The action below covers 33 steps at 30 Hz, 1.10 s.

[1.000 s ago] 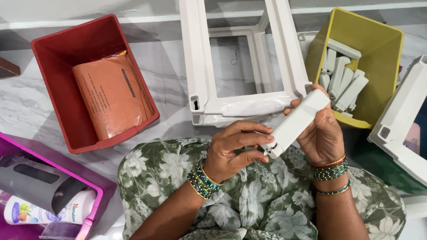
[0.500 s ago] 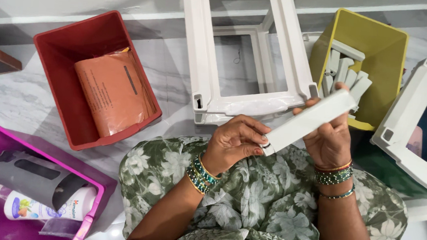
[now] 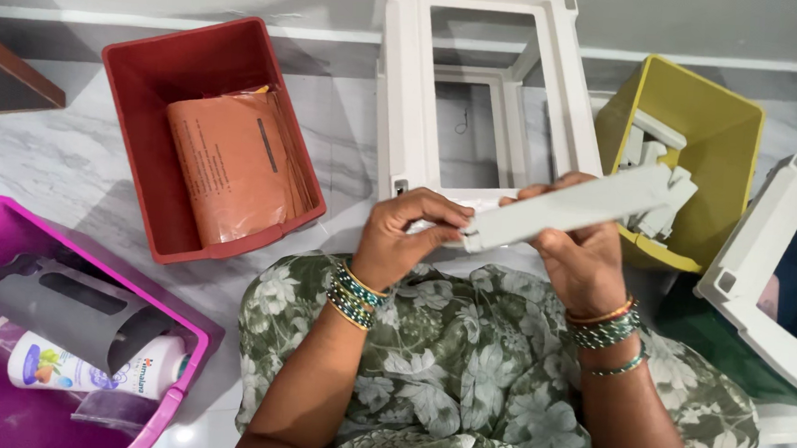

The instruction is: The person assembles a white plastic stool by inserting legs into the frame. They handle the frame and legs, aligning and pushing them into place while sitting on the floor.

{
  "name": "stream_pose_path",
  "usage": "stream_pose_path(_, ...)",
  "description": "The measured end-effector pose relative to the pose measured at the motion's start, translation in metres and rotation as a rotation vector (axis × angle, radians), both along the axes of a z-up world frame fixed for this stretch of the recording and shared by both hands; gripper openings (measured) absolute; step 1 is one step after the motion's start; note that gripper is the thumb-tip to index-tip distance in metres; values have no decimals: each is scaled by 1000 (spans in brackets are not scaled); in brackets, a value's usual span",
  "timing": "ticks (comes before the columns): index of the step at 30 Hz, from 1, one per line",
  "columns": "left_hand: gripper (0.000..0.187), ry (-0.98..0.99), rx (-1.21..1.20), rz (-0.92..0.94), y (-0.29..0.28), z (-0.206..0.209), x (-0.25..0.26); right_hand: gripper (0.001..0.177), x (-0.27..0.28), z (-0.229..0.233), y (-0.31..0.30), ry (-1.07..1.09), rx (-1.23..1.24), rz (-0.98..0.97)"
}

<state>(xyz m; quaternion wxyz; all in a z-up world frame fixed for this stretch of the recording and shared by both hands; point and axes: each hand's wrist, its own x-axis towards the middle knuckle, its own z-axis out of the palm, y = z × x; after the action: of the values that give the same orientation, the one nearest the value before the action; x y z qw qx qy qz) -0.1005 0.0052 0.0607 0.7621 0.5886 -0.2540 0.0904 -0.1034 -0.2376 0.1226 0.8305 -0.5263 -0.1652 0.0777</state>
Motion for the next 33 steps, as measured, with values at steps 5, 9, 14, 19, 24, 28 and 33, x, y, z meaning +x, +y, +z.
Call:
stream_pose_path(5, 11, 72, 179, 229, 33, 7, 12, 47, 20, 10, 47, -80, -365, -91)
stream_pose_path(9, 19, 83, 359, 302, 56, 14, 15, 47, 35, 11, 78, -183, -494, -32)
stream_pose_path(14, 33, 9, 491, 388, 64, 16, 18, 40, 48, 12, 95, -141, -654, -2)
stream_pose_path(19, 39, 4, 569, 399, 63, 9, 22, 47, 52, 7, 99, -94, -670, 20)
stream_pose_path(24, 42, 53, 606, 383, 61, 7, 22, 57, 59, 6, 99, -97, -775, -26)
stream_pose_path(28, 43, 80, 613, 389, 59, 8, 23, 60, 66, 9, 101, -181, -862, -15)
stream_pose_path(33, 41, 89, 615, 396, 59, 9, 23, 63, 66, 10, 104, -267, -925, 17)
